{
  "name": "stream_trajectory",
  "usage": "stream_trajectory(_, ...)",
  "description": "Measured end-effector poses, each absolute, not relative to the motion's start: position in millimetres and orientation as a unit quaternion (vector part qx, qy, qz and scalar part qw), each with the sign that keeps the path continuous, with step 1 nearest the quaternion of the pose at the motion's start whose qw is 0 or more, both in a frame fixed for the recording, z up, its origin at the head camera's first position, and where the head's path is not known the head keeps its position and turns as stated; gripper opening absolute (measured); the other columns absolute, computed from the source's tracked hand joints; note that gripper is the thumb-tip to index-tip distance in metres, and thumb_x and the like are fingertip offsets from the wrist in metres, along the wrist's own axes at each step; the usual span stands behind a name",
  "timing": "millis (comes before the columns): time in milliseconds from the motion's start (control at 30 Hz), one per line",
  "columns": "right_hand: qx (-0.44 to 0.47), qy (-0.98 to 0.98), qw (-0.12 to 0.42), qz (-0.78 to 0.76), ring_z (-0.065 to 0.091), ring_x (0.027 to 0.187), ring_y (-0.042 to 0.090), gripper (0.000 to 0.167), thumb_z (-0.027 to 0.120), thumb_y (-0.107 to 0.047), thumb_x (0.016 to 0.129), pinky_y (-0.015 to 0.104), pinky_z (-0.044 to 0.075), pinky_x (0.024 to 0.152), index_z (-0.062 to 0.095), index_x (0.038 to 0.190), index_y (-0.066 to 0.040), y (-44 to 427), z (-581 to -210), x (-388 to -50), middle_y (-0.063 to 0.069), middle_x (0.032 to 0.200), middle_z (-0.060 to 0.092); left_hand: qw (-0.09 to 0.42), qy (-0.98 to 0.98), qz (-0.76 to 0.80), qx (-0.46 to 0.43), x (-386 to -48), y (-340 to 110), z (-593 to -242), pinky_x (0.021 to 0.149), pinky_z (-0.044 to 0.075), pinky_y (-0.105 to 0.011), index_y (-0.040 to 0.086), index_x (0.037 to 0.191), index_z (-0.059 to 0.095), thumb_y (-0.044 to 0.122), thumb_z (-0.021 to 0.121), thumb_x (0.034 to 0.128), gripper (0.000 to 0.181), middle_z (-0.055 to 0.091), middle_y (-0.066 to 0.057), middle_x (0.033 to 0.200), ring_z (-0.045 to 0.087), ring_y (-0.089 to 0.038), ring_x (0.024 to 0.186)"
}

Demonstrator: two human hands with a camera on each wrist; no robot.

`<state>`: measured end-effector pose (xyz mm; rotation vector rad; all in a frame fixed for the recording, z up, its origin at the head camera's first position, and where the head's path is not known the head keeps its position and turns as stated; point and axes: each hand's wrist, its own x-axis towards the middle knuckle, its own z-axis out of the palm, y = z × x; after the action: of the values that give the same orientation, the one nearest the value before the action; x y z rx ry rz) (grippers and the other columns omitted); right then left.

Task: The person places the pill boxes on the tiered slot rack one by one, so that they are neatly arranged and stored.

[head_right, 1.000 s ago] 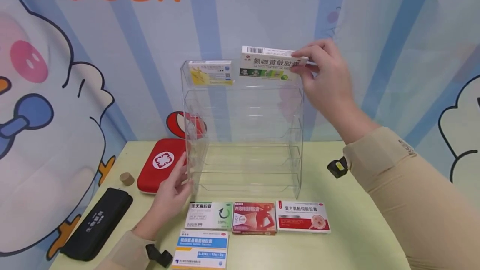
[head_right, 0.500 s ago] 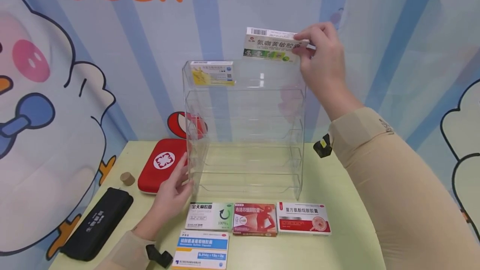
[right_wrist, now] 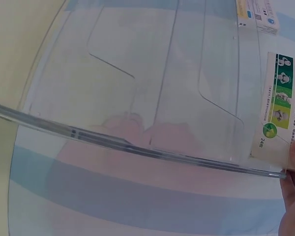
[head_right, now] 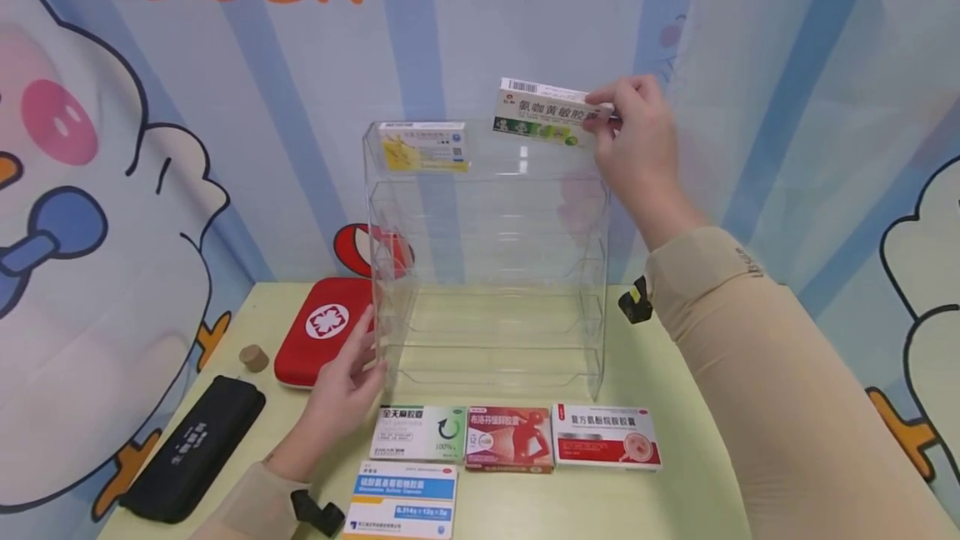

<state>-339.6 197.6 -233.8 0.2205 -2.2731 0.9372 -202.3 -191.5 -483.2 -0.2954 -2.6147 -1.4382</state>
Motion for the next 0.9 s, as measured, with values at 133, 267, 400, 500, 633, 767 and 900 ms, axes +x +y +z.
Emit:
stream_trajectory(133,0.082,-0.881,0.325,0.334,0.070,0.126,0.031,0.025,0.063,-0.002,0.108,0.042,0.062,0.113,0.072,0.131,-0.003,197.1,-236.4,-337.9,0.017,0.141,0.057,0.071,-0.871,-0.477,-0.096,-203.1,-191.6,-483.1,0.110,0.061,-0.048,0.051,0.174,0.017,0.010,0.072,0.1030,0.098,0.051,-0.006,0.172,0.061,-0.038,0.151)
stream_trajectory(267,0.088,-0.887,0.323,0.317,0.068,0.127,0.032,0.024,0.062,-0.005,0.109,0.045,0.061,0.114,0.073,0.131,-0.004,196.9,-238.0,-337.4,0.018,0.140,0.058,0.068,-0.871,-0.477,-0.093,-202.4,-191.6,-482.4,0.111,0.061,-0.049,0.051,0.174,0.017,0.009,0.072,0.1029,0.099,0.051,-0.006,0.172,0.060,-0.038,0.151)
stream_trajectory(400,0.089,-0.892,0.316,0.312,0.066,0.127,0.033,0.024,0.061,-0.008,0.111,0.047,0.061,0.114,0.074,0.131,-0.004,197.3,-238.4,-335.5,0.018,0.139,0.059,0.065,-0.872,-0.477,-0.091,-201.4,-191.1,-481.5,0.111,0.060,-0.049,0.050,0.174,0.017,0.009,0.071,0.1028,0.099,0.051,-0.006,0.173,0.060,-0.038,0.152)
stream_trajectory(500,0.083,-0.897,0.306,0.308,0.064,0.125,0.033,0.025,0.061,-0.010,0.112,0.047,0.061,0.111,0.075,0.132,-0.005,196.8,-237.8,-334.8,0.017,0.140,0.060,0.062,-0.872,-0.477,-0.088,-201.3,-190.5,-481.6,0.111,0.060,-0.048,0.051,0.174,0.017,0.009,0.072,0.1026,0.099,0.050,-0.005,0.173,0.059,-0.037,0.152)
stream_trajectory(633,0.075,-0.900,0.298,0.308,0.063,0.123,0.034,0.027,0.060,-0.013,0.112,0.047,0.060,0.106,0.075,0.133,-0.006,197.0,-238.2,-335.3,0.017,0.142,0.061,0.059,-0.872,-0.479,-0.085,-201.3,-190.2,-481.5,0.112,0.060,-0.048,0.051,0.174,0.017,0.009,0.072,0.1027,0.099,0.049,-0.005,0.174,0.059,-0.037,0.153)
stream_trajectory(767,0.072,-0.902,0.296,0.305,0.063,0.119,0.033,0.027,0.061,-0.013,0.112,0.043,0.057,0.097,0.077,0.133,-0.007,196.9,-238.6,-335.5,0.017,0.143,0.063,0.062,-0.872,-0.478,-0.086,-201.4,-190.4,-481.1,0.112,0.060,-0.048,0.049,0.175,0.018,0.008,0.072,0.1027,0.099,0.050,-0.006,0.173,0.059,-0.037,0.152)
stream_trajectory(900,0.072,-0.904,0.297,0.299,0.063,0.114,0.032,0.027,0.061,-0.013,0.111,0.037,0.051,0.088,0.078,0.132,-0.007,196.2,-239.6,-335.3,0.017,0.141,0.065,0.066,-0.873,-0.475,-0.089,-202.0,-190.9,-482.1,0.111,0.060,-0.049,0.047,0.175,0.018,0.009,0.072,0.1025,0.098,0.051,-0.006,0.173,0.060,-0.038,0.152)
